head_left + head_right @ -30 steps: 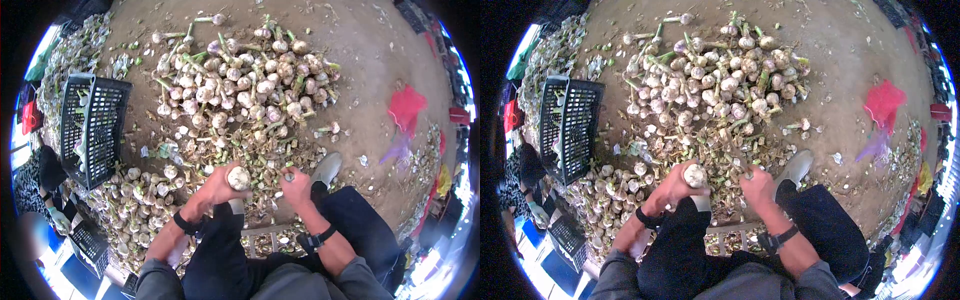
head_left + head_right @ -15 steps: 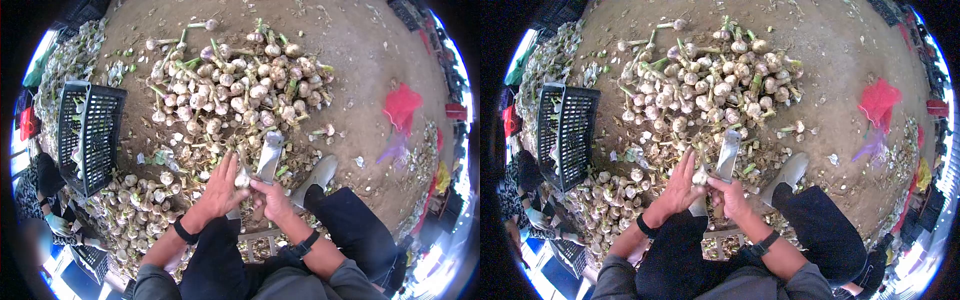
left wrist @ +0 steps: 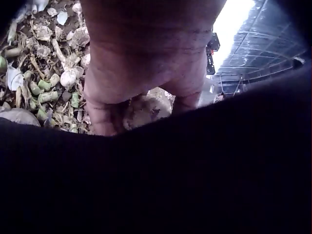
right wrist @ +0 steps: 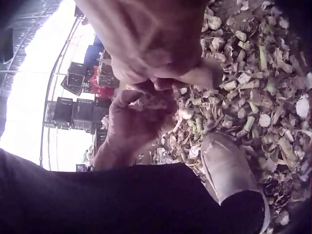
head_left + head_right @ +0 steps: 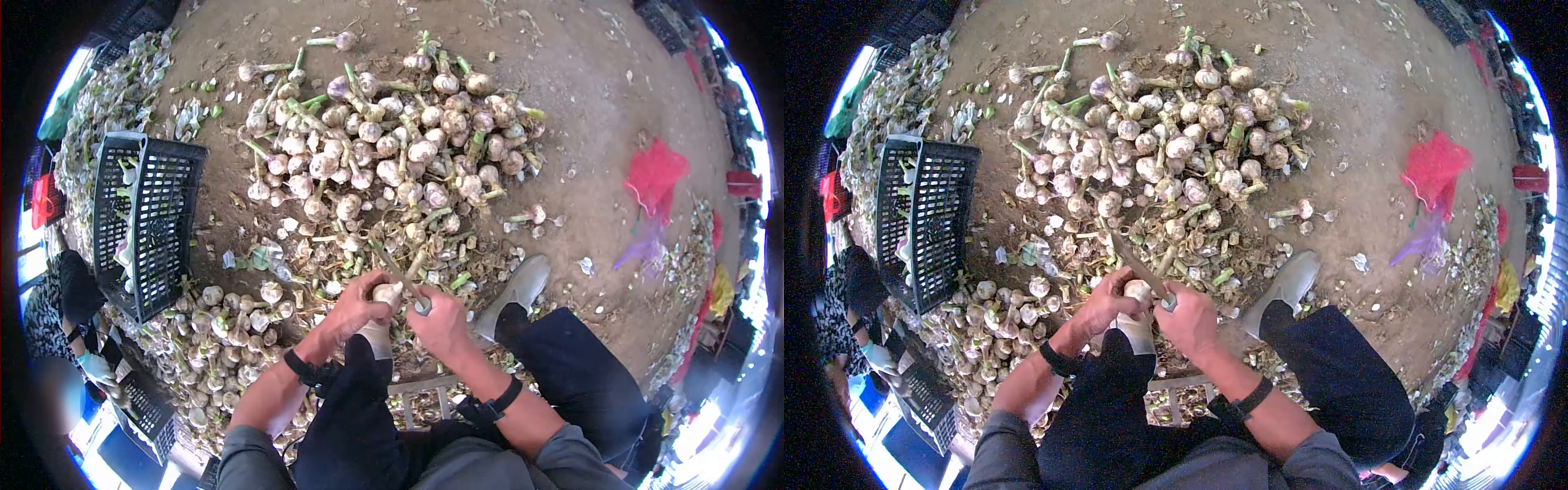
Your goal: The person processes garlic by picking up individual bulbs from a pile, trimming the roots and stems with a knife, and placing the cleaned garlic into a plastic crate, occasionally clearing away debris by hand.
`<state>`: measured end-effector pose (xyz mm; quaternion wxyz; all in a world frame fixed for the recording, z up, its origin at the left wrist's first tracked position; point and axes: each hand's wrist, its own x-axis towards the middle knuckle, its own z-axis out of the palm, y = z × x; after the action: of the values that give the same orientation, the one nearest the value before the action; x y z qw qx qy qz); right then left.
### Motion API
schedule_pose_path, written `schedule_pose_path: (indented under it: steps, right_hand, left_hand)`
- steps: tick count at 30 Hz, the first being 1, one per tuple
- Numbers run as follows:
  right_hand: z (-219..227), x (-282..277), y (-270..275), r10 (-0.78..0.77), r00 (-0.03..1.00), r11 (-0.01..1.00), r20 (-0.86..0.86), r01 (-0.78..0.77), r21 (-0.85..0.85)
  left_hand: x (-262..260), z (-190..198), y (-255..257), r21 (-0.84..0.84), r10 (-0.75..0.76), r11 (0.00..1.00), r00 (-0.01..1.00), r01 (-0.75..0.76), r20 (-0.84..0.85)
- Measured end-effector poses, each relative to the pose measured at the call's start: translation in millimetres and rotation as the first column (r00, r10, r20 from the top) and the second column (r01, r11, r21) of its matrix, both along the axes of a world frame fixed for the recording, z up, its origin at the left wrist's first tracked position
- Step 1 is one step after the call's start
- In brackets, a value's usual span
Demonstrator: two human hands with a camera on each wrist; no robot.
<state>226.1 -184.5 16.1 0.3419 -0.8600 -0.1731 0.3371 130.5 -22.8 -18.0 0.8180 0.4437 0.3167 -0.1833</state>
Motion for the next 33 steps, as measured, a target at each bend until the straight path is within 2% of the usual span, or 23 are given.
schedule_pose_path:
  steps: [2, 5, 7, 9, 10, 12, 15, 16, 17, 18, 20, 21, 22, 24, 25, 26, 28, 29, 33]
  right_hand:
    - [1, 3, 1, 0.064, 0.994, 0.997, 0.091, -0.060, -0.052]
    - [-5, 5, -2, 0.087, 0.987, 0.994, 0.136, -0.077, -0.079]
    - [-7, 6, -2, 0.095, 0.987, 0.992, 0.128, -0.084, -0.093]
    - [-7, 7, 0, 0.101, 0.988, 0.991, 0.120, -0.088, -0.104]
    - [-7, 8, 0, 0.098, 0.989, 0.991, 0.109, -0.086, -0.103]
    - [-8, 10, -1, 0.096, 0.991, 0.991, 0.098, -0.086, -0.103]
    - [-23, 14, -14, 0.149, 0.988, 0.977, 0.031, -0.143, -0.156]
    - [-31, 15, -24, 0.155, 0.987, 0.952, -0.048, -0.163, -0.258]
    - [-34, 17, -28, 0.154, 0.979, 0.914, -0.132, -0.192, -0.358]
    - [-37, 17, -32, 0.154, 0.978, 0.915, -0.141, -0.195, -0.354]
    - [-38, 19, -34, 0.108, 0.988, 0.914, -0.111, -0.143, -0.379]
    - [-38, 21, -31, 0.143, 0.977, 0.896, -0.159, -0.196, -0.399]
    - [-39, 23, -30, 0.149, 0.975, 0.897, -0.167, -0.205, -0.392]
    - [-42, 19, -27, 0.099, 0.980, 0.929, -0.170, -0.152, -0.336]
    - [-33, 19, -17, 0.108, 0.981, 0.945, -0.161, -0.152, -0.291]
    - [-28, 15, -11, 0.114, 0.979, 0.947, -0.168, -0.158, -0.281]
    - [-20, 9, 0, 0.124, 0.975, 0.989, -0.185, -0.136, -0.053]
    - [-14, 8, 4, 0.188, 0.978, 0.982, -0.093, -0.189, -0.011]
    - [-3, 2, 8, 0.180, 0.971, 0.983, -0.157, -0.183, -0.009]
  left_hand:
    - [-1, 2, 3, -0.007, -0.019, 1.000, 1.000, 0.018, -0.025]
    - [0, 7, 7, -0.043, -0.026, 0.999, 0.999, 0.024, -0.039]
    - [0, 7, 7, -0.072, -0.013, 0.997, 0.999, 0.011, -0.031]
    - [3, 3, 5, 0.063, -0.080, 0.994, 0.994, 0.085, -0.075]
    - [2, -2, 4, 0.062, -0.080, 0.994, 0.994, 0.085, -0.076]
    - [0, -13, 2, 0.050, -0.023, 0.999, 0.999, 0.021, 0.044]
    - [-4, -8, 10, 0.057, -0.056, 0.997, 0.998, 0.057, -0.030]
    - [-8, -4, 8, 0.089, 0.031, 0.996, 1.000, -0.030, -0.002]
    - [-20, -4, 15, 0.214, -0.059, 0.975, 0.998, 0.057, 0.003]
    - [-36, -4, 24, 0.330, -0.154, 0.932, 0.988, 0.148, -0.008]
    - [-57, 8, 39, 0.303, -0.004, 0.952, 0.996, 0.029, -0.084]
    - [-69, 11, 47, 0.397, -0.008, 0.917, 0.995, 0.047, -0.099]
    - [-79, 12, 55, 0.417, 0.027, 0.909, 0.997, 0.005, -0.071]
    - [-99, 15, 64, 0.383, 0.192, 0.917, 0.965, -0.111, -0.180]
    - [-99, 16, 65, 0.393, 0.192, 0.912, 0.968, -0.115, -0.163]
    - [-100, 12, 67, 0.382, 0.126, 0.923, 0.980, -0.058, -0.156]
    - [-90, 7, 62, 0.307, 0.110, 0.949, 0.989, -0.076, -0.097]
    - [-84, 7, 58, 0.302, 0.108, 0.950, 0.990, -0.076, -0.092]
    - [-71, 4, 48, 0.215, 0.089, 0.974, 0.995, -0.075, -0.053]
